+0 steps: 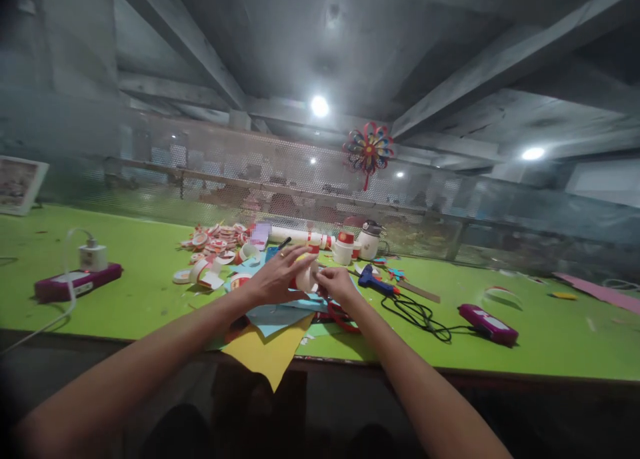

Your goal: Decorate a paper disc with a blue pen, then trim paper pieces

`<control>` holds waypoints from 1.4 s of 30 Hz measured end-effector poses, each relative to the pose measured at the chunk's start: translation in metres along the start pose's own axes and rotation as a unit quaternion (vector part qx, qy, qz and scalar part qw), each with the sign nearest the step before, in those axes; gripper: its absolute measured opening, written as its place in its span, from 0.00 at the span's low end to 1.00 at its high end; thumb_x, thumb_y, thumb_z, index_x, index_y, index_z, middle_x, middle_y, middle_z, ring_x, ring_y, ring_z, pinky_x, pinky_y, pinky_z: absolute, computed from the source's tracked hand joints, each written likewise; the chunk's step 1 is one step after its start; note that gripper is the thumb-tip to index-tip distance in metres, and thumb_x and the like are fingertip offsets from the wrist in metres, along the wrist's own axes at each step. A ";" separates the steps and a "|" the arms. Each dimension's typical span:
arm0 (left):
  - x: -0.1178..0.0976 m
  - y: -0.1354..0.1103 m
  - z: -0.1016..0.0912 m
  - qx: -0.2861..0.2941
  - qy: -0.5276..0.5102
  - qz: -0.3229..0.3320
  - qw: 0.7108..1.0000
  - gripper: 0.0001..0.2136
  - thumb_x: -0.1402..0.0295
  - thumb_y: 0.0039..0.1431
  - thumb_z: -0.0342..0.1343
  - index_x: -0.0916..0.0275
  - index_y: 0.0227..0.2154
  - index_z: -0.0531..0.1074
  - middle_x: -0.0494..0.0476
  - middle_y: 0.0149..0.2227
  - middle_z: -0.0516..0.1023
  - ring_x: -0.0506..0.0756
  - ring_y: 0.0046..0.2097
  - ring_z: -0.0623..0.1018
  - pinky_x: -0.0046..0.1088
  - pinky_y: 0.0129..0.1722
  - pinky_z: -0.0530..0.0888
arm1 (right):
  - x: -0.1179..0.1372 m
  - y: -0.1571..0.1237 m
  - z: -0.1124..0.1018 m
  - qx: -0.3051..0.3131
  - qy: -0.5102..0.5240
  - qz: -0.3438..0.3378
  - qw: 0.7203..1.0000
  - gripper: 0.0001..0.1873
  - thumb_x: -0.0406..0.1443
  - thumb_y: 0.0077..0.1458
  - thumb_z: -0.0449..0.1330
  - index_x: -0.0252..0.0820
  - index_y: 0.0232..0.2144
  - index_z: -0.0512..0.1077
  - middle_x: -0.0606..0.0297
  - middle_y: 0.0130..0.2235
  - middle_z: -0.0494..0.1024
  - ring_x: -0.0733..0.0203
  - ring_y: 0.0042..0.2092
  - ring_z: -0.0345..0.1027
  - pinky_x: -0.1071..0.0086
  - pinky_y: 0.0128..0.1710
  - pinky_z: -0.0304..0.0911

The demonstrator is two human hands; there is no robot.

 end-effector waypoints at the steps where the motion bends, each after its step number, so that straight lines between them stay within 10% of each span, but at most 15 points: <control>1: -0.001 -0.001 0.001 0.010 -0.002 -0.001 1.000 0.37 0.55 0.52 0.62 0.59 0.62 0.55 0.66 0.61 0.66 0.64 0.61 0.67 0.42 0.58 0.67 | 0.002 -0.001 0.006 0.012 -0.006 0.001 1.000 0.17 0.40 0.62 0.58 0.38 0.50 0.69 0.58 0.49 0.74 0.57 0.45 0.73 0.58 0.43 0.71; 6: 0.000 -0.012 0.007 0.032 0.008 -0.054 0.998 0.34 0.60 0.52 0.60 0.63 0.59 0.56 0.66 0.49 0.76 0.64 0.46 0.79 0.37 0.41 0.75 | 0.009 -0.003 0.020 0.032 -0.056 -0.009 0.998 0.16 0.40 0.62 0.59 0.38 0.49 0.70 0.59 0.49 0.75 0.57 0.44 0.73 0.60 0.42 0.71; 32: 0.009 -0.010 0.017 0.078 0.014 -0.116 0.990 0.23 0.61 0.52 0.60 0.66 0.49 0.66 0.62 0.41 0.77 0.62 0.42 0.78 0.38 0.42 0.73 | 0.049 -0.023 0.030 0.006 -0.096 -0.186 0.978 0.14 0.41 0.62 0.58 0.36 0.45 0.72 0.62 0.43 0.77 0.58 0.41 0.74 0.61 0.40 0.71; 37: 0.019 -0.015 0.018 0.094 0.029 -0.132 0.986 0.16 0.60 0.63 0.55 0.64 0.49 0.69 0.59 0.46 0.75 0.56 0.44 0.77 0.40 0.44 0.75 | 0.043 -0.028 0.027 -0.082 -0.070 -0.197 0.974 0.14 0.41 0.62 0.58 0.37 0.45 0.72 0.62 0.43 0.76 0.59 0.40 0.73 0.62 0.40 0.72; 42: 0.031 -0.024 0.010 0.091 0.040 -0.153 0.983 0.18 0.61 0.63 0.55 0.64 0.52 0.68 0.61 0.48 0.74 0.58 0.45 0.77 0.41 0.45 0.76 | 0.021 -0.030 -0.033 -0.247 -0.041 -0.161 0.955 0.16 0.42 0.62 0.58 0.37 0.47 0.71 0.62 0.46 0.76 0.56 0.43 0.73 0.60 0.41 0.72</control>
Point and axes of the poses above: each hand's wrist, its own y-axis towards the middle knuckle, its own z-axis out of the palm, x = y × z, the point moved 3 cm from there along y, towards the middle knuckle
